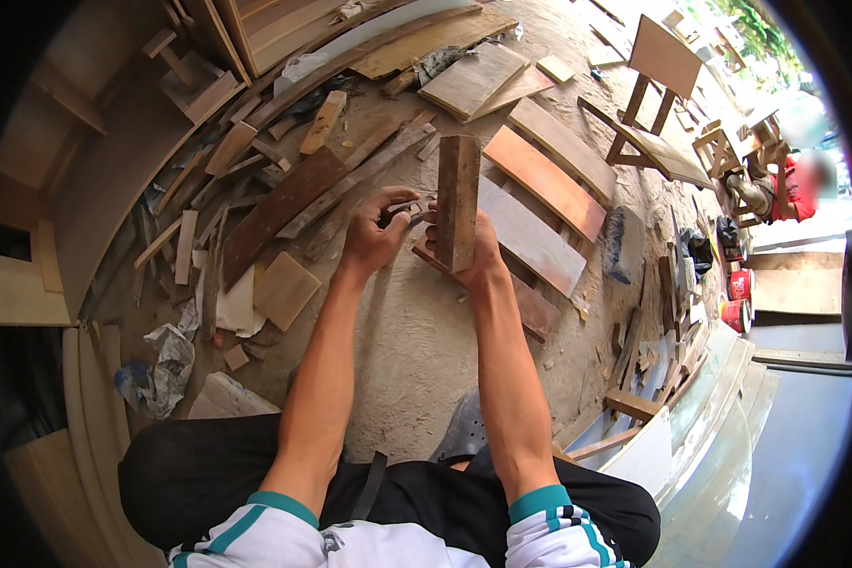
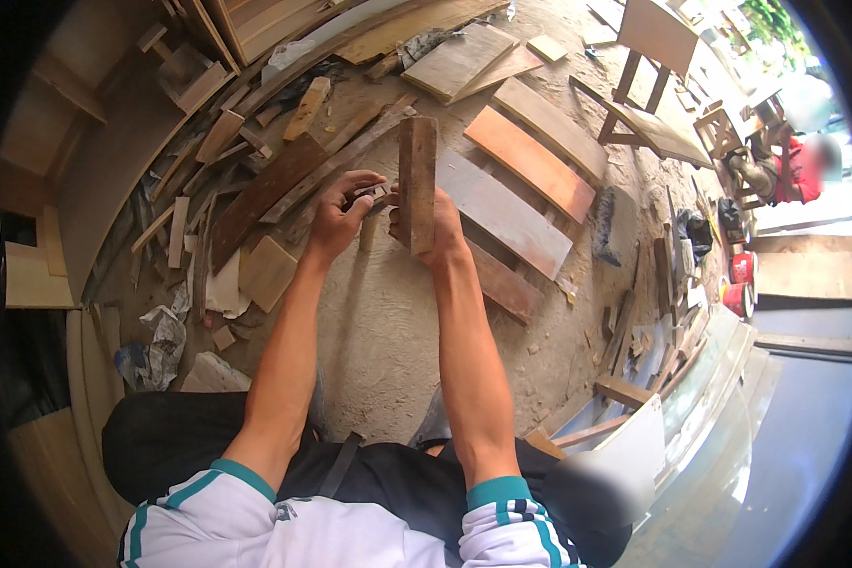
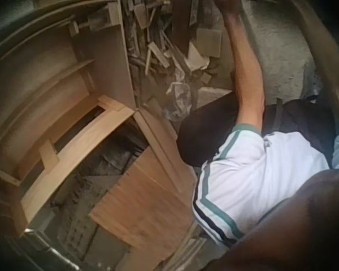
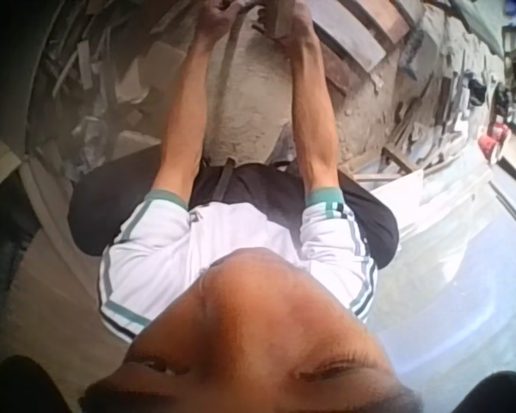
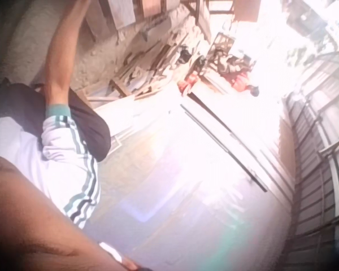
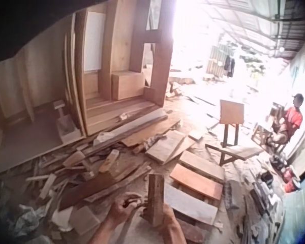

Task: The person sits on the floor and uses a hammer to drive nails into wooden planks arranged in a row. They repeatedly pick up nails, position them, and hammer them into the wood. The person also uses a small wooden block to tap the hammer head and adjusts the planks during the process.

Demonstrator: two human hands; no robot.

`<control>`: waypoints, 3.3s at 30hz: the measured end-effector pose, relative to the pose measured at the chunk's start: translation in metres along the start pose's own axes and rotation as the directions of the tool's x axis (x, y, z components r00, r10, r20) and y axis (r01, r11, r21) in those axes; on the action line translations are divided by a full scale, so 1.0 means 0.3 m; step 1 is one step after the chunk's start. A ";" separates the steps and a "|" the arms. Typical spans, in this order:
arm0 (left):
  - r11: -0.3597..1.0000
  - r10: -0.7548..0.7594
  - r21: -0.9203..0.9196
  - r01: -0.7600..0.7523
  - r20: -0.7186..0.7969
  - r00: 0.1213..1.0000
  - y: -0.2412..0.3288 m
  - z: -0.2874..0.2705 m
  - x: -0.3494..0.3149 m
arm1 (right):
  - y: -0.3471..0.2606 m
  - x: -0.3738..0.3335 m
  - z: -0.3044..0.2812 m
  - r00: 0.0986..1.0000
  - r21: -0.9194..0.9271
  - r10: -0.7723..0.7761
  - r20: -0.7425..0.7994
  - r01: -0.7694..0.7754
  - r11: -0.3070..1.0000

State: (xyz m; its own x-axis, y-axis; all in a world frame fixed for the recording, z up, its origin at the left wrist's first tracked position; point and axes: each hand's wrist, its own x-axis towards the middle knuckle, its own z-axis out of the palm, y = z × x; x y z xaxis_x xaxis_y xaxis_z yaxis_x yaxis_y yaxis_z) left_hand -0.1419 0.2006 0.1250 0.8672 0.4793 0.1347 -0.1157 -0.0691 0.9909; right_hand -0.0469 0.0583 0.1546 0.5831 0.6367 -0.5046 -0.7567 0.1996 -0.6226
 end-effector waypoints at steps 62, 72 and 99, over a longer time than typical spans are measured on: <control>0.995 -0.093 0.021 0.098 -0.178 0.980 -0.033 -0.087 0.042 | 0.131 0.057 -0.278 0.919 -0.822 -0.279 -0.279 -0.078 0.564; 0.960 -0.231 -0.209 0.188 -0.205 0.951 -0.070 -0.202 0.019 | 0.270 -0.051 -0.315 0.918 -0.916 -0.108 -0.382 -0.391 -0.087; 0.980 -0.179 -0.076 0.186 0.091 0.980 0.020 -0.060 0.014 | 0.066 -0.042 0.056 0.836 -0.695 -0.549 -0.011 0.389 0.605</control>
State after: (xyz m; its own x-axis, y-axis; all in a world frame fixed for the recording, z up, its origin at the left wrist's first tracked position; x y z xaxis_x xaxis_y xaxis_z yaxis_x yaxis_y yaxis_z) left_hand -0.1476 0.2181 0.1317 0.9145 0.4021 -0.0458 0.0113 0.0880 0.9961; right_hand -0.0742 0.0666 0.1588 0.9059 0.4146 -0.0859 -0.0256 -0.1489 -0.9885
